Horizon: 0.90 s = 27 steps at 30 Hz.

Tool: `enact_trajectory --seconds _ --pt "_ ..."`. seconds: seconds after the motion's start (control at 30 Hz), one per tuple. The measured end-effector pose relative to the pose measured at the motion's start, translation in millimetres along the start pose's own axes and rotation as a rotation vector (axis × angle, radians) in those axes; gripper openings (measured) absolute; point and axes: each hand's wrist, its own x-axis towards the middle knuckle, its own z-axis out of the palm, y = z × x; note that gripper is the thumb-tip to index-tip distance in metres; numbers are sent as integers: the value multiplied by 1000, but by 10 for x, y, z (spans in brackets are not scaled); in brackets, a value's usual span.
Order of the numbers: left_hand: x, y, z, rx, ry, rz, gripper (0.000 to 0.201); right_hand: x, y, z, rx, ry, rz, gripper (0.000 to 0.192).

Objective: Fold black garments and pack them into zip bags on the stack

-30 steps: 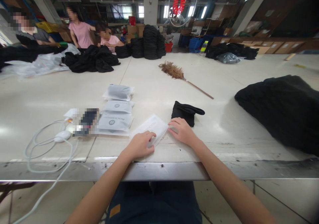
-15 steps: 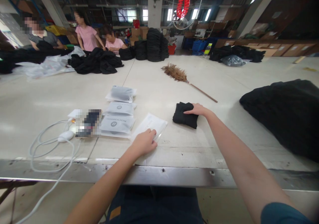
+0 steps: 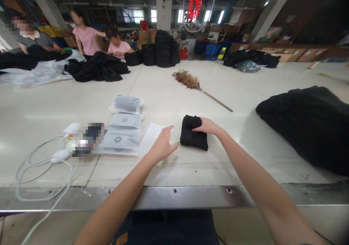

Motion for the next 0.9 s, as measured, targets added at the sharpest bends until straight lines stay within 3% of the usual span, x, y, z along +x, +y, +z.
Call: enact_trajectory --seconds 0.07,0.17,0.27,0.33,0.4,0.47,0.57,0.77,0.83,0.9 --pt "229 6 186 -123 32 -41 96 -112 -101 58 64 8 -42 42" --pt "512 -25 392 -276 -45 -142 128 -252 -200 82 162 -11 -56 39" --pt "638 -85 471 -334 -138 -208 135 -347 -249 58 171 1 -48 39" --pt "656 -134 484 -332 -150 -256 132 -406 -287 51 131 77 -73 37" --pt "660 -183 486 -315 -127 -272 117 -491 -352 79 37 184 -143 33" --pt "672 -222 488 -307 -125 -223 83 -615 -445 153 -125 250 -237 25" --pt "699 -250 491 -315 -144 -129 38 -854 -595 327 -347 235 -349 27" --pt "699 -225 536 -311 -132 -150 15 -1151 -737 667 -479 298 -222 78" --pt "681 -195 543 -308 -115 -174 13 -1157 -759 759 -519 341 -183 82" --pt "658 -154 521 -319 -109 -199 11 -1136 -780 842 -539 412 -181 73"
